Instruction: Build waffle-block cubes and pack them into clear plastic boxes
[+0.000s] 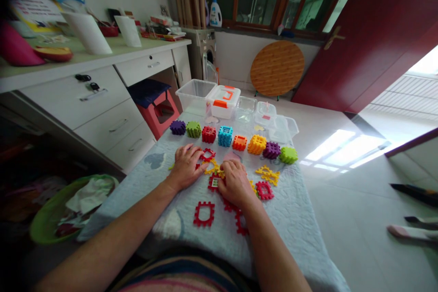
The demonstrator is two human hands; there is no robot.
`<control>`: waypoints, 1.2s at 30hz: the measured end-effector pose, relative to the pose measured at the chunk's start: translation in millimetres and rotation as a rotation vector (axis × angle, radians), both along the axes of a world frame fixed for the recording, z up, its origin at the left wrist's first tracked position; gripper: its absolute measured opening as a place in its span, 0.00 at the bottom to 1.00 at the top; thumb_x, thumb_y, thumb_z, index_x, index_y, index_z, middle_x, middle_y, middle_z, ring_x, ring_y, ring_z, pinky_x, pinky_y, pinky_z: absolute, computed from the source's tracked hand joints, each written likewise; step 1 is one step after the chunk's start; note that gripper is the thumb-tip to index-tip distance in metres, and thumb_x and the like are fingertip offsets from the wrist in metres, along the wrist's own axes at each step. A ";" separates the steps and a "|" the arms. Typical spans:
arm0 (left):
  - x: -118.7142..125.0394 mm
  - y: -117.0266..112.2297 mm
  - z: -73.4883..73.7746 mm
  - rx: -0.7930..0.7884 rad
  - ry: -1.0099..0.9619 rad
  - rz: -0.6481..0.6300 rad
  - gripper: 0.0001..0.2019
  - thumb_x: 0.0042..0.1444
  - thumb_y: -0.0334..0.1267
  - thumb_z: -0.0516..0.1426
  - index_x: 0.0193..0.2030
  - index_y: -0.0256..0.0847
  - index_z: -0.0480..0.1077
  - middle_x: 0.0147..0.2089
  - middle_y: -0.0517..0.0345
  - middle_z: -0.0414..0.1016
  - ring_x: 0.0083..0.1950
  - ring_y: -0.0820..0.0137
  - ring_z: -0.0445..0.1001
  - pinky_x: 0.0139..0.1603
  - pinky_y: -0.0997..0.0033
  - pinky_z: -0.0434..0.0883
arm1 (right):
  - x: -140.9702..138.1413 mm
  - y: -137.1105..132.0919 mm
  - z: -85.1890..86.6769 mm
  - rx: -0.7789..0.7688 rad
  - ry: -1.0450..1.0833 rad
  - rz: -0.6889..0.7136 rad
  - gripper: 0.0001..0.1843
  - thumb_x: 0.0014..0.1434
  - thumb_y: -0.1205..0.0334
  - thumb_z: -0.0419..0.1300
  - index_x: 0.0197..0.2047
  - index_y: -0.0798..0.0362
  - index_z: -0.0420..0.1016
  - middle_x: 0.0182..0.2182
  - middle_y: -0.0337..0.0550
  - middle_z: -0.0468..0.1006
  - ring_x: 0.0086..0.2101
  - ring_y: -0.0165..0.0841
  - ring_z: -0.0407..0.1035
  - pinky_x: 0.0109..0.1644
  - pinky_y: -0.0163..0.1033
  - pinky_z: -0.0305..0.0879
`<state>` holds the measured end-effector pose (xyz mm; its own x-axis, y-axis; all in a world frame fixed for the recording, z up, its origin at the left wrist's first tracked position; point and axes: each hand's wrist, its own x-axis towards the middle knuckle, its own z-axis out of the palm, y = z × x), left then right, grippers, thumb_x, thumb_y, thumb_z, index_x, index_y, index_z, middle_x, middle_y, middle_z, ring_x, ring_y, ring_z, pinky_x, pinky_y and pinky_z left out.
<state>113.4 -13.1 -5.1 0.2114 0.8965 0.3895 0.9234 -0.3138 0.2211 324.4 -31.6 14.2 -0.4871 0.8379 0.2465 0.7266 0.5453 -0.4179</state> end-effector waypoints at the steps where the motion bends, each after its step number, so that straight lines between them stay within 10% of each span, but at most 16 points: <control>1: 0.7 1.0 0.1 -0.004 0.004 -0.003 0.17 0.58 0.49 0.57 0.49 0.40 0.72 0.55 0.46 0.72 0.61 0.50 0.62 0.63 0.41 0.55 | -0.3 0.5 -0.9 -0.012 -0.013 -0.005 0.14 0.55 0.66 0.58 0.46 0.53 0.69 0.46 0.51 0.74 0.50 0.44 0.62 0.55 0.50 0.59; 7: 2.1 4.1 2.7 0.004 -0.025 -0.063 0.11 0.58 0.43 0.57 0.44 0.42 0.72 0.51 0.49 0.74 0.60 0.52 0.63 0.64 0.42 0.53 | -0.7 1.8 -1.9 0.001 -0.071 -0.002 0.21 0.56 0.67 0.57 0.54 0.53 0.67 0.49 0.51 0.71 0.51 0.44 0.61 0.55 0.50 0.59; 25: 6.9 -1.3 10.7 0.007 -0.085 -0.176 0.11 0.53 0.47 0.60 0.30 0.43 0.68 0.40 0.53 0.74 0.54 0.56 0.67 0.63 0.47 0.57 | 11.5 2.7 6.7 0.161 0.129 -0.194 0.09 0.56 0.71 0.54 0.34 0.50 0.74 0.36 0.44 0.75 0.42 0.40 0.63 0.49 0.47 0.57; 36: 2.5 -4.2 10.2 0.065 -0.190 -0.177 0.20 0.50 0.37 0.59 0.51 0.40 0.65 0.51 0.49 0.73 0.55 0.57 0.68 0.62 0.54 0.61 | 7.3 -10.3 19.3 0.028 -0.145 0.070 0.19 0.48 0.49 0.67 0.43 0.47 0.75 0.47 0.44 0.73 0.55 0.48 0.56 0.66 0.63 0.31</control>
<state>115.9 -17.4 5.0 0.2805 0.8238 0.4927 0.7967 -0.4860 0.3592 331.6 -41.9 33.5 -0.5761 0.7945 0.1919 0.7380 0.6065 -0.2957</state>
